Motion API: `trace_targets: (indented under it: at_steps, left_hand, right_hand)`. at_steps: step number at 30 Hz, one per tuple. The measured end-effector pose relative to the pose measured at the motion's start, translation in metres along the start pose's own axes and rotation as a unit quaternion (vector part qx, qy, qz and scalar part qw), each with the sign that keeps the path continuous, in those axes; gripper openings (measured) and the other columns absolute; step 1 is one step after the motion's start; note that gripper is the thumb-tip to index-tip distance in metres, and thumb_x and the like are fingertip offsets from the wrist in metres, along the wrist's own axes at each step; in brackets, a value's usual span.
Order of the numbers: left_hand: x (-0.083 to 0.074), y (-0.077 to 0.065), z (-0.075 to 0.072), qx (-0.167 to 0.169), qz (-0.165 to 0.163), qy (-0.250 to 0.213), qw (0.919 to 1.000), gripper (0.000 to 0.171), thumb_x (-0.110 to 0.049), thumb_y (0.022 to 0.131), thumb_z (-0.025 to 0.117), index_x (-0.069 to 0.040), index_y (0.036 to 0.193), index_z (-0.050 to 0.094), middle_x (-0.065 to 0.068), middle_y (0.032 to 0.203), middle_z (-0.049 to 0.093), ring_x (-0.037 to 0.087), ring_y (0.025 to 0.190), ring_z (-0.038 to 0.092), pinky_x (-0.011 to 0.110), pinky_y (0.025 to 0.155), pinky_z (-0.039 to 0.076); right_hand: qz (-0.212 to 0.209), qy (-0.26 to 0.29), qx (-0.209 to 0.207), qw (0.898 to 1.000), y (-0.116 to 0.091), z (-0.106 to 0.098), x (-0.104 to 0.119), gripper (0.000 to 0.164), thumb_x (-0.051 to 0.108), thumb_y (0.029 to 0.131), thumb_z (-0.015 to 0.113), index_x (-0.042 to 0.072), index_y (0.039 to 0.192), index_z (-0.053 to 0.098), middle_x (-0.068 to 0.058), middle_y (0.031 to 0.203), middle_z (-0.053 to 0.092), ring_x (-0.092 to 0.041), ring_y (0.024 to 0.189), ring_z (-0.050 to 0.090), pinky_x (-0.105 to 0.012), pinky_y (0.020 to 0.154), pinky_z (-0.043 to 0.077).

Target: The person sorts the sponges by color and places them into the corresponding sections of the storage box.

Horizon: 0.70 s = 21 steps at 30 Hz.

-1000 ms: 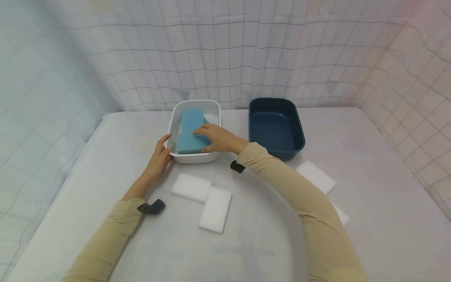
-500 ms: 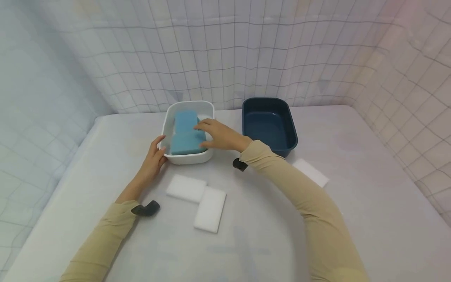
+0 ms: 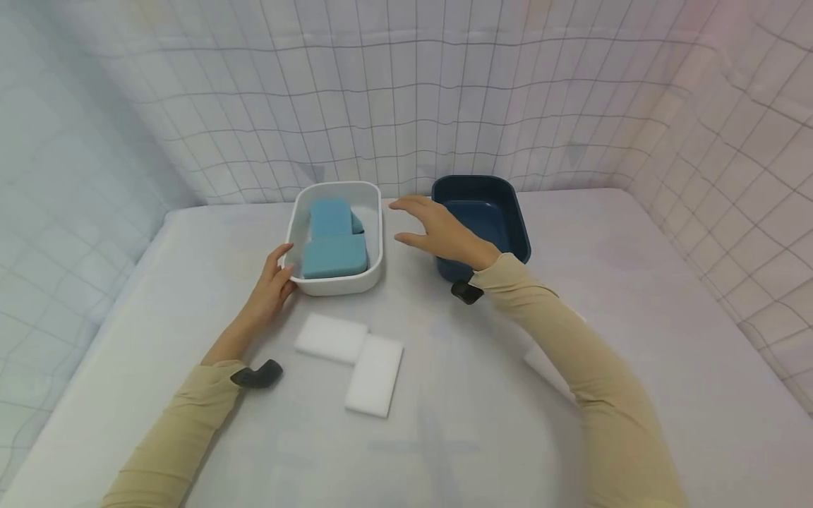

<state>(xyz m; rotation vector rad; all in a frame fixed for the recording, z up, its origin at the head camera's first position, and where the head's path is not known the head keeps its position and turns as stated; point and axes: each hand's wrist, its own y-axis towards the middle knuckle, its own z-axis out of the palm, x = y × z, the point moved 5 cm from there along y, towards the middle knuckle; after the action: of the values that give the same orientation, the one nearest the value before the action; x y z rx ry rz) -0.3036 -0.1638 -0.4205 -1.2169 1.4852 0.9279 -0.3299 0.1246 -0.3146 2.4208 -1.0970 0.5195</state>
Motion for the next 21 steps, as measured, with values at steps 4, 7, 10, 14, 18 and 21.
trace_targets:
  at_steps: [4, 7, 10, 14, 18, 21]
  left_hand:
    - [-0.001, 0.001, 0.001, 0.003, -0.011, -0.008, 0.9999, 0.053, -0.026, 0.103, 0.030, -0.021, 0.151, 0.007, 0.016, 0.158, -0.004, 0.033, 0.146, 0.011, 0.050, 0.118, 0.018]
    - [-0.001, 0.001, 0.001, 0.011, -0.023, -0.021, 0.9994, 0.054, -0.027, 0.103, 0.029, -0.023, 0.151, 0.004, 0.018, 0.158, -0.005, 0.032, 0.146, 0.012, 0.049, 0.119, 0.016]
    - [-0.002, 0.001, 0.002, 0.021, -0.036, -0.030, 0.9987, 0.055, -0.030, 0.103, 0.029, -0.026, 0.151, 0.003, 0.018, 0.157, -0.007, 0.030, 0.146, 0.011, 0.047, 0.119, 0.015]
    - [-0.005, -0.001, 0.001, 0.038, -0.049, -0.027, 0.9977, 0.058, -0.035, 0.102, 0.029, -0.030, 0.151, -0.002, 0.017, 0.157, -0.010, 0.030, 0.147, 0.008, 0.046, 0.120, 0.013]
    - [-0.007, -0.006, 0.000, 0.067, -0.068, -0.010, 0.9954, 0.062, -0.043, 0.101, 0.031, -0.034, 0.150, -0.006, 0.013, 0.158, -0.012, 0.028, 0.147, 0.004, 0.047, 0.119, 0.013]
    - [-0.010, -0.013, -0.003, 0.102, -0.080, 0.009, 0.9914, 0.065, -0.044, 0.101, 0.032, -0.036, 0.149, -0.010, 0.014, 0.158, -0.010, 0.030, 0.147, 0.004, 0.048, 0.119, 0.014]
  right_hand:
    - [0.006, 0.001, -0.030, 1.000, -0.014, -0.012, -0.013, 0.056, 0.022, 0.090, 0.063, 0.003, 0.138, 0.043, -0.016, 0.146, 0.040, -0.031, 0.138, 0.033, -0.048, 0.114, 0.028]
    - [0.004, -0.003, -0.057, 0.998, -0.026, -0.021, -0.024, 0.054, 0.018, 0.089, 0.065, 0.002, 0.137, 0.045, -0.017, 0.143, 0.042, -0.032, 0.136, 0.036, -0.048, 0.113, 0.030]
    - [0.011, -0.006, -0.079, 0.997, -0.040, -0.030, -0.035, 0.053, 0.017, 0.088, 0.065, 0.003, 0.135, 0.046, -0.018, 0.142, 0.044, -0.033, 0.134, 0.038, -0.049, 0.111, 0.032]
    - [0.037, -0.004, -0.097, 0.995, -0.058, -0.041, -0.051, 0.052, 0.021, 0.089, 0.064, 0.004, 0.135, 0.046, -0.018, 0.142, 0.044, -0.034, 0.134, 0.039, -0.051, 0.109, 0.034]
    - [0.065, 0.012, -0.113, 0.991, -0.073, -0.048, -0.065, 0.053, 0.021, 0.090, 0.063, 0.004, 0.136, 0.045, -0.017, 0.143, 0.044, -0.033, 0.135, 0.038, -0.050, 0.110, 0.033]
    - [0.084, 0.030, -0.122, 0.989, -0.085, -0.051, -0.075, 0.052, 0.020, 0.091, 0.061, 0.003, 0.137, 0.043, -0.018, 0.142, 0.044, -0.035, 0.134, 0.038, -0.051, 0.110, 0.033]
